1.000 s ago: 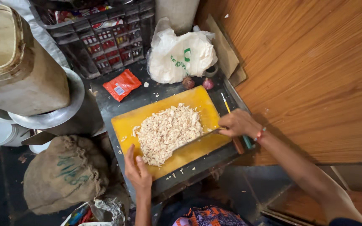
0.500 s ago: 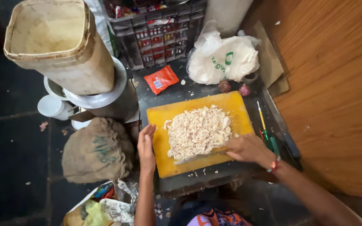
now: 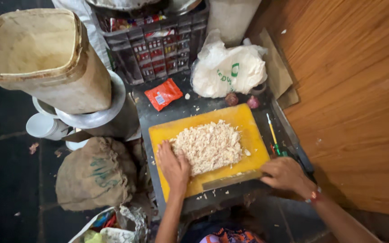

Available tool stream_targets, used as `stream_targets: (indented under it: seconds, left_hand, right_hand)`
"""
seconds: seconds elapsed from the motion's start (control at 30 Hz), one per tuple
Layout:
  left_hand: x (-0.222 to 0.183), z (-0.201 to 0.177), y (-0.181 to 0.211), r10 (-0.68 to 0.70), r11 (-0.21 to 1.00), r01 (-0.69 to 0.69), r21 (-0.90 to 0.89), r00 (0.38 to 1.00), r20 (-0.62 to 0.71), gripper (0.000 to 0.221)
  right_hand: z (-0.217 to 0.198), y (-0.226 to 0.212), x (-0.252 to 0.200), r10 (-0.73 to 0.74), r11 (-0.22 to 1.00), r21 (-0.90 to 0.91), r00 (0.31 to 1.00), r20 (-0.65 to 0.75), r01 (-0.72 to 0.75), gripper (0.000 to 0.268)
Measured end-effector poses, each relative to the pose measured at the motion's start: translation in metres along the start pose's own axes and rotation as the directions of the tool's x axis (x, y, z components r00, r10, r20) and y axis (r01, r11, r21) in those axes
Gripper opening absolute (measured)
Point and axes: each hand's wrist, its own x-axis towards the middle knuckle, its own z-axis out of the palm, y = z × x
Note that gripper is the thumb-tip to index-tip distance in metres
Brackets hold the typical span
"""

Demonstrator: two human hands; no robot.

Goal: The person chops food on a yellow cutting board using a cleaver and a knife.

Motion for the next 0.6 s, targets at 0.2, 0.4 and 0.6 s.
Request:
stream_targets:
  seconds: [0.2,0.4,0.6]
  left_hand:
    - [0.016,0.028,0.016,0.016,0.996,-0.015,-0.090,1.000,0.018,0.058]
    - [0.028,0.002,-0.012,0.103,0.967,-0.049,-0.251,0.974,0.204,0.055]
    - [0.059,0.009,-0.023,0.161,0.963,-0.080,-0.259,0.937,0.310,0.053]
  right_hand:
    - [-0.011,-0.007,-0.054,0.540,0.838,0.180,0.831,-0.133,-0.515,0.028]
    - [-0.005,-0.009,-0.051,0.857,0.516,0.207,0.495,-0.144,-0.832,0.032]
    - [0.025,-0.014,-0.010,0.746,0.665,0.255,0.612,-0.262,-0.702,0.033]
